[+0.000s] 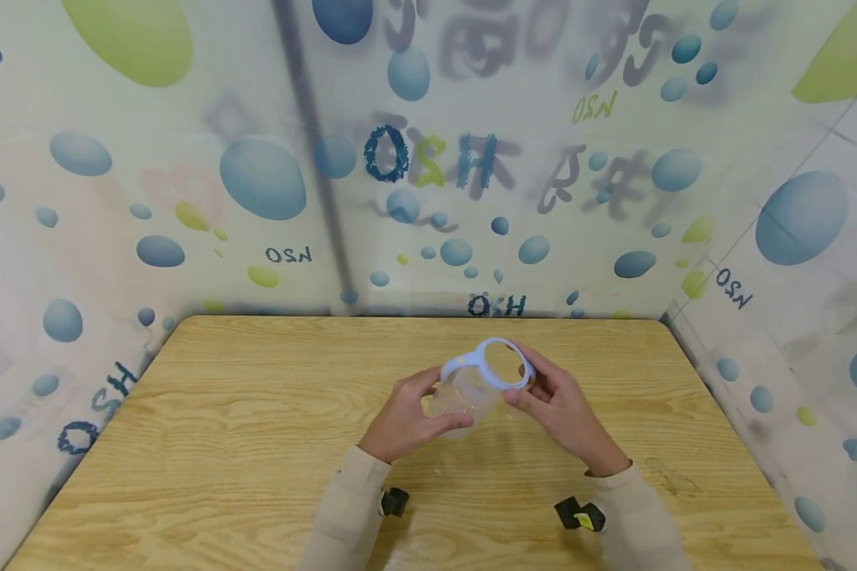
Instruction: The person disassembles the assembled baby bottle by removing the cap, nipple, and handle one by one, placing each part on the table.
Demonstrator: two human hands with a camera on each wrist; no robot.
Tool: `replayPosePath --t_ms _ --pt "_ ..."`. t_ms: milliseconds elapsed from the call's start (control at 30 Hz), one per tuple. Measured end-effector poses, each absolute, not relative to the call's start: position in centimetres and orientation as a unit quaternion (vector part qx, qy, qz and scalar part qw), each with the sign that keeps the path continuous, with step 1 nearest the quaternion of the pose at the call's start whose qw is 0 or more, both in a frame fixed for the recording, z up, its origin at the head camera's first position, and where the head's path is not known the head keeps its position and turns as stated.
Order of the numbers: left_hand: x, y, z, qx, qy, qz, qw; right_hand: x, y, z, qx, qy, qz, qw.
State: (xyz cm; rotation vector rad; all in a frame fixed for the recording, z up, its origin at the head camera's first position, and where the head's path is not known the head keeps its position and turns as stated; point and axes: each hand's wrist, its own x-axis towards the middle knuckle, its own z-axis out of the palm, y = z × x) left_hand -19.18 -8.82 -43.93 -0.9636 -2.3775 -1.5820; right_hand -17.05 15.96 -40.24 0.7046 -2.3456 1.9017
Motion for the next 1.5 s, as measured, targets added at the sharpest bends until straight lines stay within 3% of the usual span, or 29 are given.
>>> replayPosePath --t_ms 300,667,1500 --pt "-19.2 -8.9 -43.9 -0.316 -0.788 -0.526 0.060 -17.4 17.1 -39.7 0.191 -0.753 0.629 0.032" --pt "-19.2 -8.9 -44.1 -0.311 -0.794 -0.520 0.048 -17.8 18.7 -40.0 0.151 -0.781 0.599 0.090" --pt "-19.1 -9.0 -44.0 -0.310 -0.798 -0.514 0.053 -18.0 21.6 -42.3 0.049 -0.823 0.558 0.095"
